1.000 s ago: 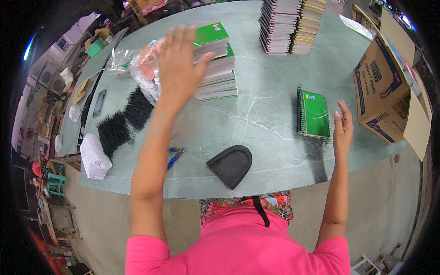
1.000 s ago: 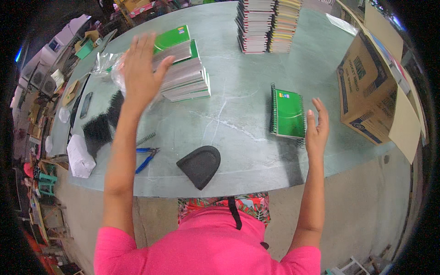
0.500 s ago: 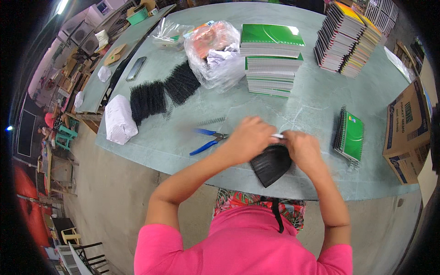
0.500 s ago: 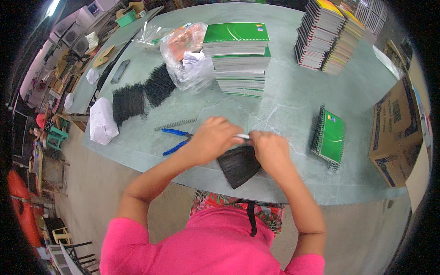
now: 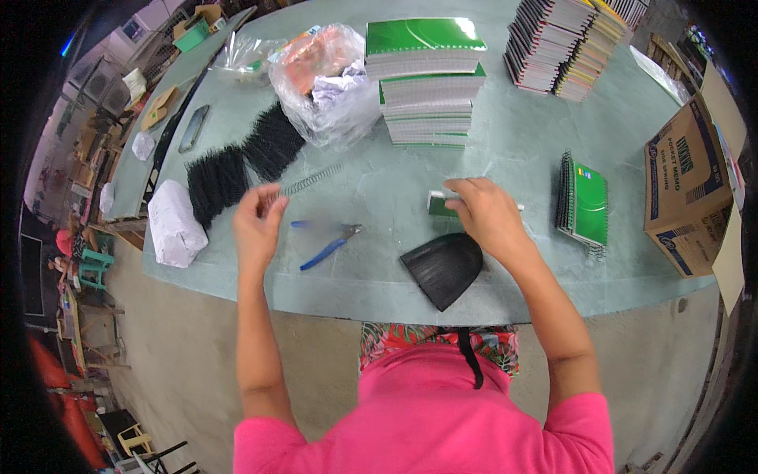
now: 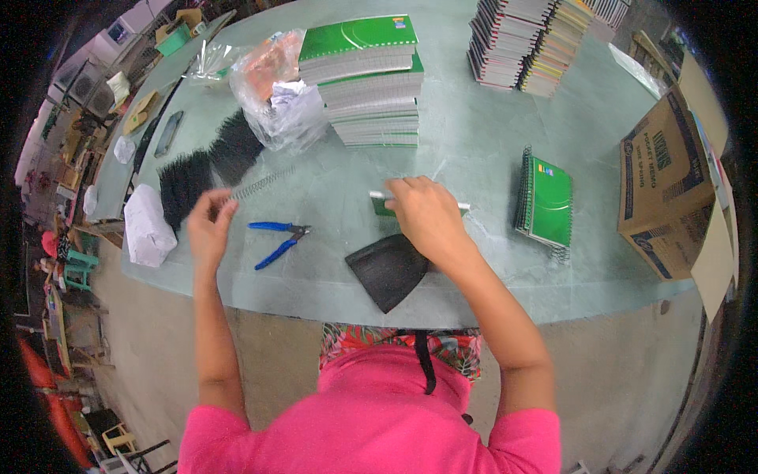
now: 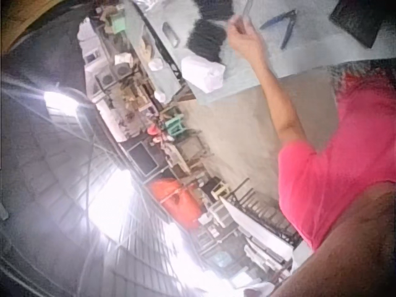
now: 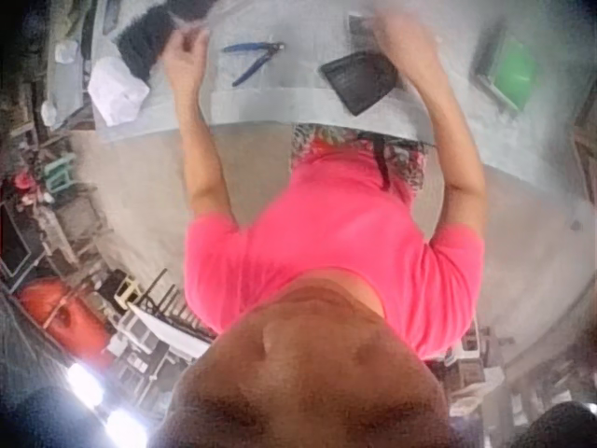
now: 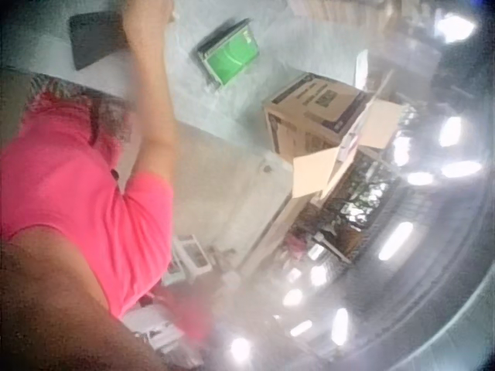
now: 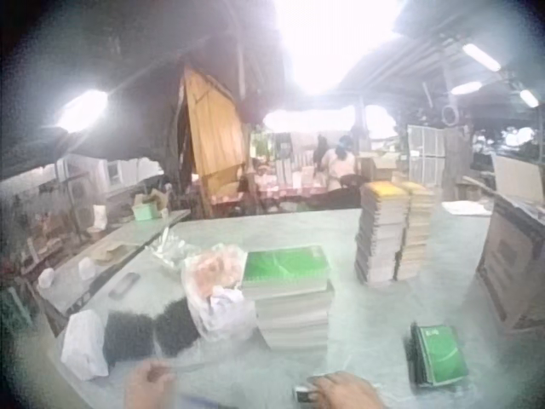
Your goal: The person places stacks of notebooks into a cardboard box and then inserts a wire spiral into a notebook using their hands and a small tool.
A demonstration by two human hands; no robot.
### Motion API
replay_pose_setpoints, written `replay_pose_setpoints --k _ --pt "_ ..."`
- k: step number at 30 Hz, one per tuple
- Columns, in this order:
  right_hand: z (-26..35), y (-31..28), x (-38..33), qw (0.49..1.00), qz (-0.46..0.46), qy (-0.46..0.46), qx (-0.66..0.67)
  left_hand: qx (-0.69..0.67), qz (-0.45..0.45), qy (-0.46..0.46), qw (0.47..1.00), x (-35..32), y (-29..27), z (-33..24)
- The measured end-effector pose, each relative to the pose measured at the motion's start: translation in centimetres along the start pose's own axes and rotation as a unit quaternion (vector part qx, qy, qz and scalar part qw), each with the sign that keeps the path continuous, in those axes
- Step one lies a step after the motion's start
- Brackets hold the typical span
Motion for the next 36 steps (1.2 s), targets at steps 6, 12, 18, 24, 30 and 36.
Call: replay_pose_setpoints --k 6,12,18,24,30,36 --pt "0.7 1.4 0.6 1.0 0.017 0.008 0.012 -0.296 0.204 -0.158 0.92 -0.3 8.0 -4.2" --pt "0.4 2.4 0.3 0.999 0.014 0.008 -0.036 -0.101 0.361 -0.014 0.927 -4.1 14.7 -4.2" --pt "0.6 2.1 0.4 0.999 -0.003 0.022 -0.048 -0.105 0.202 0.143 0.963 -3.1 14.4 -6.0" --pt "1.3 1.4 0.1 0.999 -0.012 -0.001 -0.038 -0.087 0.193 0.142 0.967 -3.0 15.1 -6.5" --pt "1.4 1.4 -0.1 1.0 -0.014 -0.007 -0.026 -0.267 0.291 -0.285 0.873 -3.3 16.5 -3.8" --pt "0.7 1.6 -0.1 0.997 0.024 -0.016 -0.072 -0.105 0.223 0.124 0.961 -1.3 15.4 -6.3"
Point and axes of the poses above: each hand's wrist, its own x-axis towards the middle knuckle, its own y-axis out of the palm, z = x × y, the point moved 4 cm from there along x, towards the middle knuckle, and after that the axes turned 11 degrees about -x, right-handed, at the moved point
